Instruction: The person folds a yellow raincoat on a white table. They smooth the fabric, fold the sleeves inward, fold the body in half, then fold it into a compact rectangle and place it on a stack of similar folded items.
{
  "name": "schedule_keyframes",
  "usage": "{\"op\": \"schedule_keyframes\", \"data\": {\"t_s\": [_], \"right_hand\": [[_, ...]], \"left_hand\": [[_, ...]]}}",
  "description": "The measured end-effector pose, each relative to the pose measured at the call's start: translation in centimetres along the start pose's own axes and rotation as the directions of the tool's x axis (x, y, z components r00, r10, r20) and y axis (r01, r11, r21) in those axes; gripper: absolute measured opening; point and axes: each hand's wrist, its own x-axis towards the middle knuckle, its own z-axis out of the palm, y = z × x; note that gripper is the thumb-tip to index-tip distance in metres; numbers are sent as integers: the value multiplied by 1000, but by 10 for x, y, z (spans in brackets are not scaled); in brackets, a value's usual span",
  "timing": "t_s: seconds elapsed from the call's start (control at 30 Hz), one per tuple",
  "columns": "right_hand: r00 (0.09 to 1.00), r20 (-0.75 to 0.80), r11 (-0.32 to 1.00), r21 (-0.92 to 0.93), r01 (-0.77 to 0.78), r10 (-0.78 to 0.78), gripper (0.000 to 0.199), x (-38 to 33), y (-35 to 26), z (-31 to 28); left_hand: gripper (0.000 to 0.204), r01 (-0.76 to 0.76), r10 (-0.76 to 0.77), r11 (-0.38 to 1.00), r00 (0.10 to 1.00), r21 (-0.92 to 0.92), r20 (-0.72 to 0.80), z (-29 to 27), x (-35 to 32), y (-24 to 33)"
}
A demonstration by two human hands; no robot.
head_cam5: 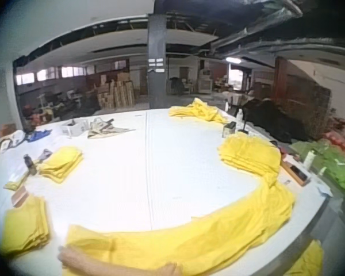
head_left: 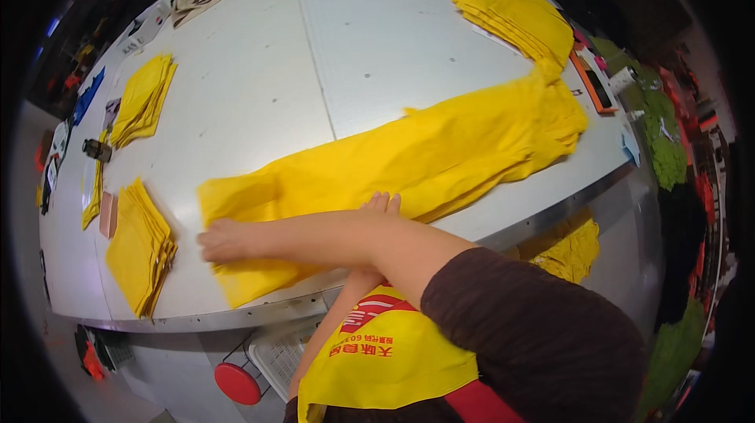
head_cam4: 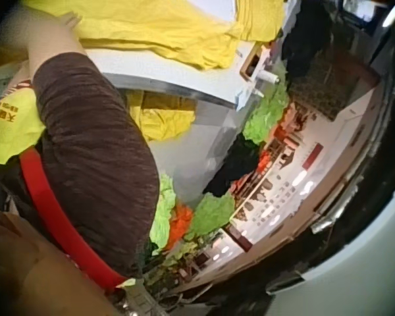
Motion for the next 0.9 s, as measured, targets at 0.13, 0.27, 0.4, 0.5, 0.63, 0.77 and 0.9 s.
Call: {"op": "schedule_keyframes", "data": {"t_s": [0.13,0.27,0.4,0.5,0.63,0.77,0.9], "right_hand": [[962,-263,994,101,-48,73,6,43,-27,-86],[799,-601,978,175,111,17,5,-16,-24,-192],[751,-653,971,227,77,93,17,-166,-3,-270],[695,-637,935,131,-330,334,17,-303,-6,-300],[549,-346,622,145,-770,761,16,-478,-8,-238],[512,-152,534,223,-816,846,18,-479,-11,-232],[375,-457,395,-54,-917,807,34,-479,8,-248]], "left_hand": [[53,134,-137,986,990,101,25,5,18,17],[53,370,-351,838,928,400,-123,45,4,-52],[49,432,-350,815,898,385,-266,19,-34,-79],[48,494,-441,812,868,311,-228,6,-65,-107],[47,509,-462,814,859,279,-219,8,-63,-119],[46,524,-476,807,850,274,-225,15,-66,-122],[46,534,-482,798,843,278,-238,15,-69,-121]]}}
